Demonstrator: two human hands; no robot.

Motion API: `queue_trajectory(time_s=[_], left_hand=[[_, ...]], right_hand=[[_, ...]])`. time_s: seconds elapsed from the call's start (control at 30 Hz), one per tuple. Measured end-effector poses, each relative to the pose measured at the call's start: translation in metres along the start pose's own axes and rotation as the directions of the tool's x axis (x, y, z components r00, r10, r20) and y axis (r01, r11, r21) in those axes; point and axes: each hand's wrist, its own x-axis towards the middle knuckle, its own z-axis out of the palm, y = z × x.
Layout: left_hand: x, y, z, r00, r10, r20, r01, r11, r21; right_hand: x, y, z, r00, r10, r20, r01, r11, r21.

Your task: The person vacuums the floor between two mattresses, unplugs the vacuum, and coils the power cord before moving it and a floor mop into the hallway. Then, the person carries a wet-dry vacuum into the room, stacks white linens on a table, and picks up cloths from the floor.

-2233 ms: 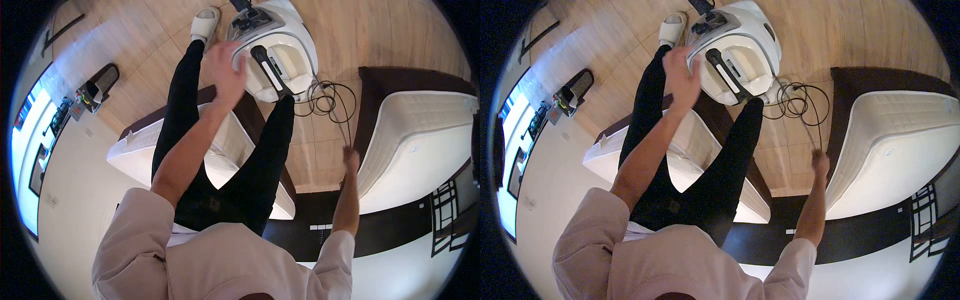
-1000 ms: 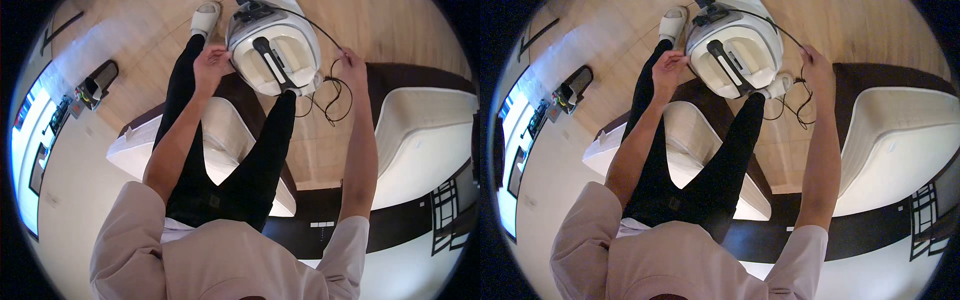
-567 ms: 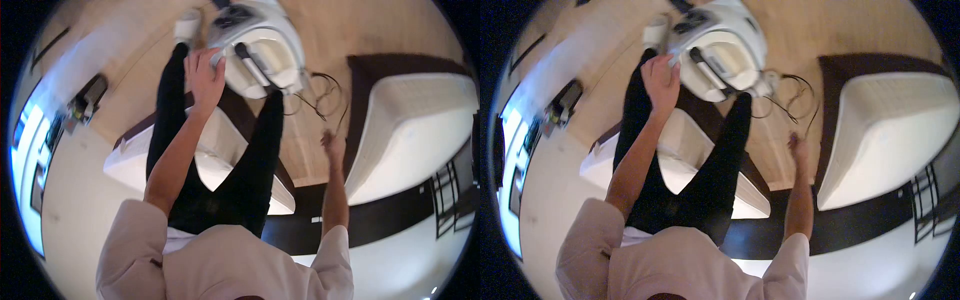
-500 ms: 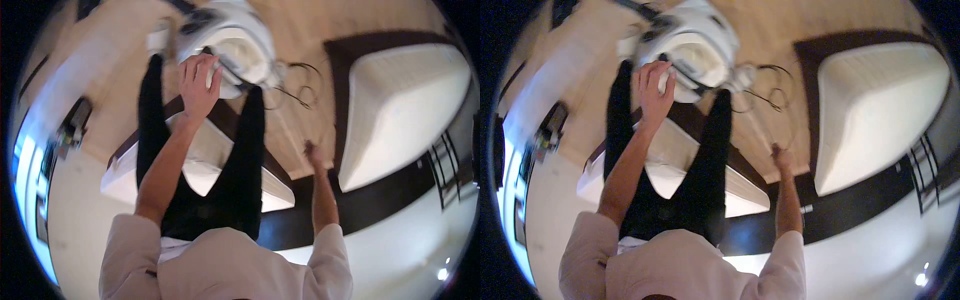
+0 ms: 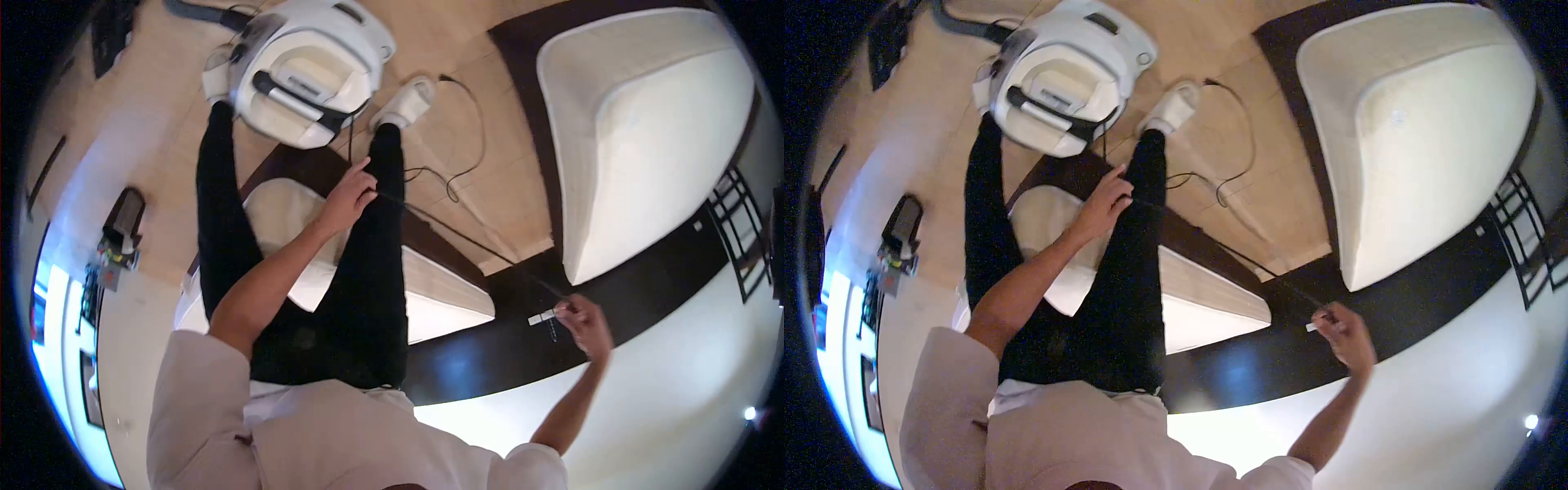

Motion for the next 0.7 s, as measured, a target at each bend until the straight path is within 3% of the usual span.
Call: queue_trajectory(time_s=[0.03, 0.07, 0.13, 0.17, 0.2, 0.23, 0.27, 0.3, 0.33, 0.4, 0.43, 0.47, 0.5, 0.53, 0.57, 0.63, 0.67, 0.7], left_hand=[[-0.01, -0.005, -0.007, 0.992, -0.046, -0.114, 0.04, 0.998, -0.052], [-0.018, -0.008, -0.018, 0.99, -0.073, -0.121, 0.07, 0.997, -0.025], [-0.027, -0.011, -0.046, 0.909, -0.314, -0.273, 0.119, 0.826, -0.55], [-0.033, 0.005, -0.068, 0.88, -0.43, -0.204, 0.167, 0.68, -0.714], [-0.046, -0.006, -0.075, 0.874, -0.438, -0.212, 0.168, 0.681, -0.713], [-0.059, -0.024, -0.084, 0.831, -0.521, -0.192, 0.054, 0.42, -0.906], [-0.063, -0.037, -0.094, 0.798, -0.584, -0.149, -0.093, 0.125, -0.988], [-0.059, -0.031, -0.107, 0.677, -0.719, -0.157, -0.094, 0.127, -0.987], [-0.054, -0.037, -0.119, 0.675, -0.719, -0.167, -0.102, 0.134, -0.986], [-0.043, -0.056, -0.137, 0.628, -0.765, -0.142, -0.021, 0.166, -0.986], [-0.038, -0.052, -0.144, 0.565, -0.782, -0.262, -0.107, 0.246, -0.963], [-0.032, -0.045, -0.154, 0.558, -0.787, -0.262, -0.115, 0.238, -0.964], [-0.025, -0.037, -0.167, 0.497, -0.751, -0.435, -0.143, 0.424, -0.894], [-0.019, -0.031, -0.18, 0.429, -0.678, -0.596, -0.154, 0.596, -0.788], [-0.012, -0.025, -0.192, 0.421, -0.681, -0.599, -0.159, 0.594, -0.789], [-0.002, -0.019, -0.211, 0.351, -0.586, -0.731, -0.055, 0.766, -0.641], [0.0, -0.023, -0.213, 0.339, -0.592, -0.731, -0.058, 0.762, -0.644], [0.003, -0.027, -0.214, 0.383, -0.479, -0.789, -0.011, 0.852, -0.523]], right_hand=[[-0.002, -0.043, -0.008, 0.984, -0.152, -0.091, 0.156, 0.987, 0.039], [0.0, -0.076, -0.015, 0.937, -0.294, -0.19, 0.312, 0.948, 0.069], [0.017, -0.132, -0.03, 0.875, -0.43, -0.221, 0.434, 0.9, -0.035], [0.027, -0.163, -0.035, 0.841, -0.487, -0.233, 0.48, 0.872, -0.092], [0.042, -0.202, -0.028, 0.814, -0.531, -0.236, 0.507, 0.847, -0.159], [0.066, -0.232, -0.019, 0.731, -0.638, -0.244, 0.601, 0.77, -0.214], [0.088, -0.268, 0.003, 0.617, -0.731, -0.291, 0.735, 0.668, -0.12], [0.109, -0.297, 0.012, 0.557, -0.794, -0.244, 0.787, 0.599, -0.151], [0.131, -0.329, 0.026, 0.532, -0.819, -0.216, 0.821, 0.561, -0.107], [0.173, -0.384, 0.057, 0.325, -0.895, -0.306, 0.895, 0.396, -0.207], [0.174, -0.413, 0.072, 0.349, -0.892, -0.287, 0.9, 0.404, -0.161], [0.185, -0.431, 0.079, 0.36, -0.893, -0.271, 0.903, 0.407, -0.141], [0.197, -0.449, 0.086, 0.37, -0.893, -0.254, 0.904, 0.409, -0.121], [0.228, -0.454, 0.094, 0.37, -0.908, -0.198, 0.877, 0.412, -0.248], [0.257, -0.448, 0.099, 0.337, -0.925, -0.176, 0.864, 0.378, -0.332], [0.313, -0.423, 0.102, 0.232, -0.96, -0.158, 0.847, 0.279, -0.453], [0.324, -0.404, 0.097, 0.305, -0.925, -0.227, 0.847, 0.372, -0.379], [0.331, -0.382, 0.088, 0.379, -0.879, -0.289, 0.836, 0.459, -0.3]])
